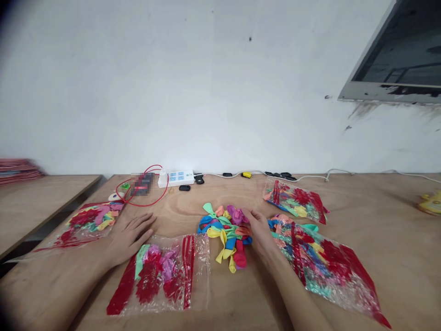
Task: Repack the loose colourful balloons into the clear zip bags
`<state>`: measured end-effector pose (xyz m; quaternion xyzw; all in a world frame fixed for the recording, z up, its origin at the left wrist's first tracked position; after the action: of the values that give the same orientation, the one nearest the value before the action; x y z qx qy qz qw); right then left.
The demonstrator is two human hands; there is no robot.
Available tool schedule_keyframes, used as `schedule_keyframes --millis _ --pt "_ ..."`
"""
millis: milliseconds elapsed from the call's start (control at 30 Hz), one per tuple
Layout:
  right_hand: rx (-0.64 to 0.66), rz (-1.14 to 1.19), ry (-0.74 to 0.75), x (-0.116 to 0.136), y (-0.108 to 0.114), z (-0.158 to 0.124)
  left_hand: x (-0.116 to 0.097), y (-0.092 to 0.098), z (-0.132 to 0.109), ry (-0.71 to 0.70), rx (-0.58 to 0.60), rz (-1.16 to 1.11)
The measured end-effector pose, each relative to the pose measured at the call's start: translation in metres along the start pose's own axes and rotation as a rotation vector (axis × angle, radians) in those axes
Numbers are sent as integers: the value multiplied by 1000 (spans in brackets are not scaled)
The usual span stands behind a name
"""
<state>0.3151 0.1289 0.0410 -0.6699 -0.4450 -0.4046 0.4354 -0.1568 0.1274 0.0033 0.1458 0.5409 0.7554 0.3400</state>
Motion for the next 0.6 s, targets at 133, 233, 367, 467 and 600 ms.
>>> schedule_keyframes --millis 133,233,367,467,600 --pt "14 16 -35 -3 -2 -1 0 0 0 0 20 1" --pt "-16 19 -43 -5 0 0 1 0 1 4 37 -1" --pt "-16 -84 30 -4 2 4 1 0 1 8 38 10" --pt "95 -276 151 -2 -3 3 0 0 1 11 50 14" --pt "169 -569 360 -2 -12 -2 -1 0 0 32 59 27"
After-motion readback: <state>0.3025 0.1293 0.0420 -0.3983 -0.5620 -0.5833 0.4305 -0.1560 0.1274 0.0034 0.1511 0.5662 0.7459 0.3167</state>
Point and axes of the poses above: each hand's wrist, its own z-axis towards the middle knuckle, its own y-axis out of the back of the hand, x = y × z, the point moved 4 cm from there along z, towards the middle knuckle, and after that the axes turned 12 degrees about -y, right-handed, at the moved point
